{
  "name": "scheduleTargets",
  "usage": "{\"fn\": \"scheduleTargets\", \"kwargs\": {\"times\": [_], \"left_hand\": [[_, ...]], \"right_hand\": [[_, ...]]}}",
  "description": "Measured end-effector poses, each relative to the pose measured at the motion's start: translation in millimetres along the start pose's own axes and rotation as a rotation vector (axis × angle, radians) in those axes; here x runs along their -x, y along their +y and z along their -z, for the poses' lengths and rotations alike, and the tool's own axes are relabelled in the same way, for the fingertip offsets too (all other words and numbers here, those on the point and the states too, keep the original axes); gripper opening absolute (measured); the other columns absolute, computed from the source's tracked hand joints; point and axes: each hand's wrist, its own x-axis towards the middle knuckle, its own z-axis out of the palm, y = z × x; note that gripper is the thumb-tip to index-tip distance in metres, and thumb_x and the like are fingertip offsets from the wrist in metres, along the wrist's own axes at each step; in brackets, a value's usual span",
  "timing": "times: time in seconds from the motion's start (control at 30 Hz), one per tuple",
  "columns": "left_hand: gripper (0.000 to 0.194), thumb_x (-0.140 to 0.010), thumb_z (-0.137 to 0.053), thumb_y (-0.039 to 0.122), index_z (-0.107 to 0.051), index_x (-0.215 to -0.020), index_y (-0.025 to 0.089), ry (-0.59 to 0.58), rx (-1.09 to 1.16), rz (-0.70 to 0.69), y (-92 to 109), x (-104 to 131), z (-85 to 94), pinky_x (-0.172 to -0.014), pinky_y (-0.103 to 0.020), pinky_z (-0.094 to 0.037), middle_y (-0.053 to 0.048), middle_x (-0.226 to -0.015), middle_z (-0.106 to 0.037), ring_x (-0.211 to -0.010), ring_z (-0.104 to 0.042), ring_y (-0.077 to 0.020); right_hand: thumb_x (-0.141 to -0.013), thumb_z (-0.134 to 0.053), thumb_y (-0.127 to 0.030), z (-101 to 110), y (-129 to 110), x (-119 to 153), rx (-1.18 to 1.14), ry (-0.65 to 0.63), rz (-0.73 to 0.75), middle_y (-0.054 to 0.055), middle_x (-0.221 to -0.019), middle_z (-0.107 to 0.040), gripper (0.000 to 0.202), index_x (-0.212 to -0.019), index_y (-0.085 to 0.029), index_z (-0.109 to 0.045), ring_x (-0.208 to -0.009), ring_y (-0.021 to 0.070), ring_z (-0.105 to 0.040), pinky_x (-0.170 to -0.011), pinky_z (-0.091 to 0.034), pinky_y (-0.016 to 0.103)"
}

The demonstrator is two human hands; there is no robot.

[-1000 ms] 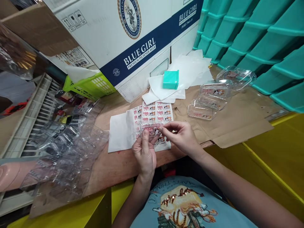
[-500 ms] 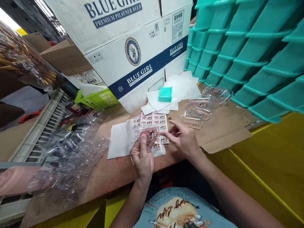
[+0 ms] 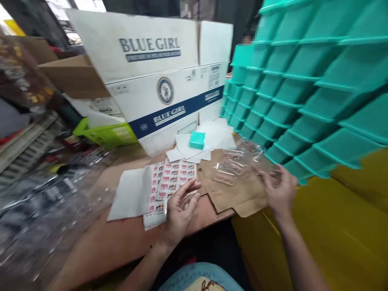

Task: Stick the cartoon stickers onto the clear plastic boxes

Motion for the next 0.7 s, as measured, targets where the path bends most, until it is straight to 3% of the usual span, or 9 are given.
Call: {"fn": "scheduleTargets", "kwargs": {"times": [0.07, 0.13, 0.23, 0.27, 0.33, 0.43, 0.5, 0.57, 0.7], "left_hand": [[0.038, -0.087, -0.066, 0.031, -0.065, -0.124, 0.024, 0.064, -0.314, -0.172, -8.2, -4.0, 26.4, -0.099, -0.039, -0.052, -0.012, -0.119, -0.068, -0.112, -0.065, -0.0243], [0.045, -0.084, -0.069, 0.035, -0.063, -0.126, 0.022, 0.178, -0.656, -0.317, -14.0, -11.4, 61.9, -0.105, -0.045, -0.045, -0.014, -0.123, -0.063, -0.118, -0.059, -0.0284], [0.076, -0.077, -0.072, 0.05, -0.048, -0.14, 0.014, 0.362, -1.117, -0.258, -19.6, -23.2, 117.0, -0.109, -0.055, -0.036, -0.02, -0.135, -0.051, -0.129, -0.045, -0.0371], [0.083, -0.077, -0.07, 0.056, -0.044, -0.141, 0.011, 0.367, -1.234, -0.176, -21.6, -26.7, 131.6, -0.108, -0.056, -0.035, -0.022, -0.137, -0.049, -0.13, -0.043, -0.0388], [0.079, -0.079, -0.064, 0.062, -0.049, -0.135, 0.008, 0.287, -1.41, -0.03, -26.1, -33.3, 151.3, -0.105, -0.053, -0.038, -0.022, -0.134, -0.051, -0.126, -0.045, -0.039], [0.041, -0.092, -0.051, 0.047, -0.065, -0.109, 0.012, 0.172, -1.563, 0.034, -30.1, -41.9, 162.7, -0.098, -0.043, -0.042, -0.018, -0.12, -0.062, -0.115, -0.054, -0.0334], [0.03, -0.095, -0.042, 0.028, -0.068, -0.092, 0.014, 0.163, -1.594, 0.022, -26.6, -46.1, 166.6, -0.09, -0.038, -0.043, -0.016, -0.106, -0.068, -0.103, -0.06, -0.0294], [0.032, -0.094, -0.038, 0.019, -0.066, -0.08, 0.015, 0.168, -1.579, 0.009, -16.5, -49.7, 170.7, -0.077, -0.034, -0.043, -0.014, -0.089, -0.07, -0.086, -0.064, -0.0259], [0.033, -0.096, -0.038, 0.022, -0.061, -0.072, 0.018, 0.164, -1.505, -0.109, 14.8, -63.5, 163.1, -0.063, -0.03, -0.038, -0.008, -0.07, -0.068, -0.066, -0.063, -0.0196]], "right_hand": [[-0.069, -0.064, -0.076, -4.9, 35.0, -18.9, 0.088, -0.029, -0.061, 0.043, -0.116, -0.047, 0.106, -0.136, 0.005, -0.052, -0.115, 0.0533, -0.045, -0.093, -0.032, 0.067], [-0.067, -0.06, -0.081, -16.3, 43.2, -27.3, 0.163, -0.04, -0.039, 0.048, -0.125, -0.039, 0.115, -0.137, 0.01, -0.05, -0.123, 0.0589, -0.038, -0.093, -0.029, 0.069], [-0.081, -0.056, -0.07, -28.2, 5.6, -17.6, 0.283, 0.043, 0.228, 0.039, -0.14, -0.037, 0.095, -0.145, 0.0, -0.045, -0.134, 0.0529, -0.034, -0.104, -0.029, 0.065], [-0.086, -0.057, -0.062, -31.0, -15.7, -9.6, 0.283, 0.045, 0.345, 0.033, -0.142, -0.04, 0.083, -0.146, -0.006, -0.045, -0.135, 0.0486, -0.036, -0.107, -0.031, 0.062], [-0.093, -0.055, -0.044, -40.1, -61.0, 9.1, 0.148, -0.088, 0.522, 0.022, -0.139, -0.049, 0.059, -0.145, -0.017, -0.046, -0.131, 0.0385, -0.046, -0.107, -0.039, 0.056], [-0.096, -0.053, -0.034, -71.4, -115.3, 26.9, -0.041, -0.434, 0.682, 0.015, -0.128, -0.057, 0.036, -0.129, -0.021, -0.059, -0.119, 0.0285, -0.056, -0.101, -0.048, 0.045], [-0.096, -0.052, -0.033, -102.4, -136.5, 20.6, 0.048, -0.607, 0.72, 0.016, -0.128, -0.057, 0.031, -0.12, -0.017, -0.063, -0.119, 0.0281, -0.054, -0.101, -0.048, 0.043], [-0.096, -0.051, -0.031, -135.4, -148.3, -2.7, 0.246, -0.719, 0.695, 0.019, -0.133, -0.053, 0.032, -0.12, -0.014, -0.063, -0.123, 0.0309, -0.05, -0.103, -0.044, 0.045], [-0.087, -0.062, -0.027, -192.4, -156.0, -74.2, 0.438, -0.788, 0.577, 0.024, -0.143, -0.043, 0.046, -0.131, -0.013, -0.056, -0.128, 0.0394, -0.043, -0.101, -0.038, 0.055]]}}
